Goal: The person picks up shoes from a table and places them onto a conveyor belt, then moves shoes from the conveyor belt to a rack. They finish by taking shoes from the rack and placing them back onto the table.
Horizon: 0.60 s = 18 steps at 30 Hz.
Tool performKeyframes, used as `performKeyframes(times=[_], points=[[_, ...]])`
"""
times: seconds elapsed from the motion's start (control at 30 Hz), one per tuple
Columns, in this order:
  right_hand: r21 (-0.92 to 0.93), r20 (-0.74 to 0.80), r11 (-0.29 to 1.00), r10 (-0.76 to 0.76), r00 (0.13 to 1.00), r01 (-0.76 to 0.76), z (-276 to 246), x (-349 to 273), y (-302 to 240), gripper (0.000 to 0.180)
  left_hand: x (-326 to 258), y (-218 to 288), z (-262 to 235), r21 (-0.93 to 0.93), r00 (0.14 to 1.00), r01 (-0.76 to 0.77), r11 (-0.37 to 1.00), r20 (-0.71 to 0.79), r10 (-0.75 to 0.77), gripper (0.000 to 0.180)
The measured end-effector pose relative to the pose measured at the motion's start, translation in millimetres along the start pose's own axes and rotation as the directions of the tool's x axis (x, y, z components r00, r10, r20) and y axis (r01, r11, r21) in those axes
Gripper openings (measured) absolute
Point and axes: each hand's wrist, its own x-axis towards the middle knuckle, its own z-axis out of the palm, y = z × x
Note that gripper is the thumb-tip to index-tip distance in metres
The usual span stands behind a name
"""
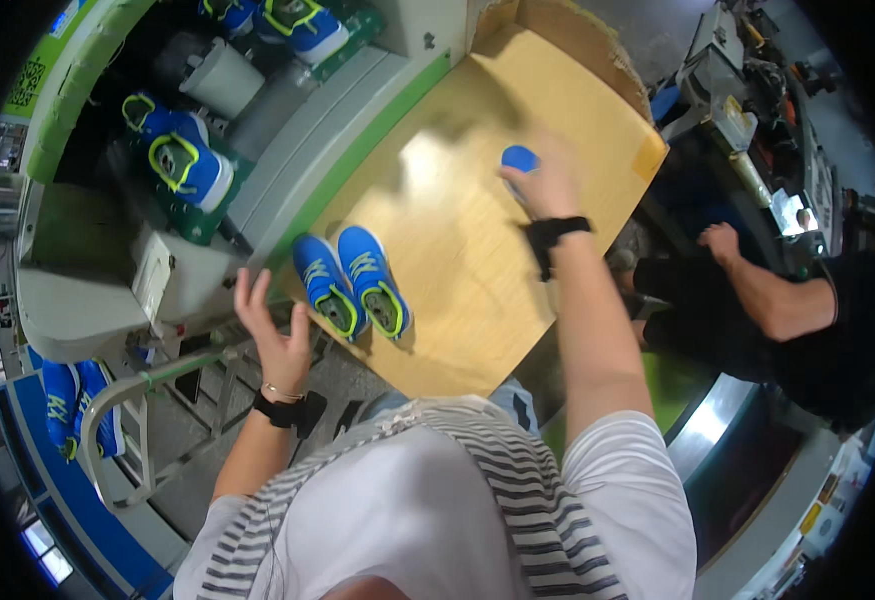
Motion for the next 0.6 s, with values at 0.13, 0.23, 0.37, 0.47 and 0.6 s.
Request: performKeyframes(times=[0.13, 0.23, 0.37, 0.47, 0.6], points=[[0.426, 0.152, 0.902, 0.002, 0.988, -0.067, -1.4, -76.4, 85.6, 0.085, -21.0, -6.2, 14.2, 0.063, 0.989, 0.007, 0.998, 0.15, -0.016, 0.055], [0.264, 0.111, 0.955, 0.107, 0.988, -0.134, -10.7, -104.8, 42.5, 0.083, -22.6, -0.8, 35.2, -0.088, 0.996, 0.036, 0.995, 0.09, -0.028, 0.052], [0.244, 0.121, 0.949, 0.172, 0.978, -0.197, 16.1, -157.3, -12.6, 0.088, -37.8, 21.0, 73.9, -0.536, 0.972, 0.178, 0.825, 0.226, -0.063, 0.067], [0.299, 0.101, 0.939, 0.143, 0.984, -0.168, 34.0, -201.3, -32.3, 0.091, -49.8, 14.6, 121.5, -0.216, 0.986, 0.103, 0.971, 0.148, -0.071, 0.075], [0.341, 0.049, 0.924, 0.165, 0.985, -0.171, 40.7, -229.9, -30.1, 0.093, -63.3, 8.9, 152.7, -0.131, 0.985, 0.081, 0.988, 0.164, -0.059, 0.08]])
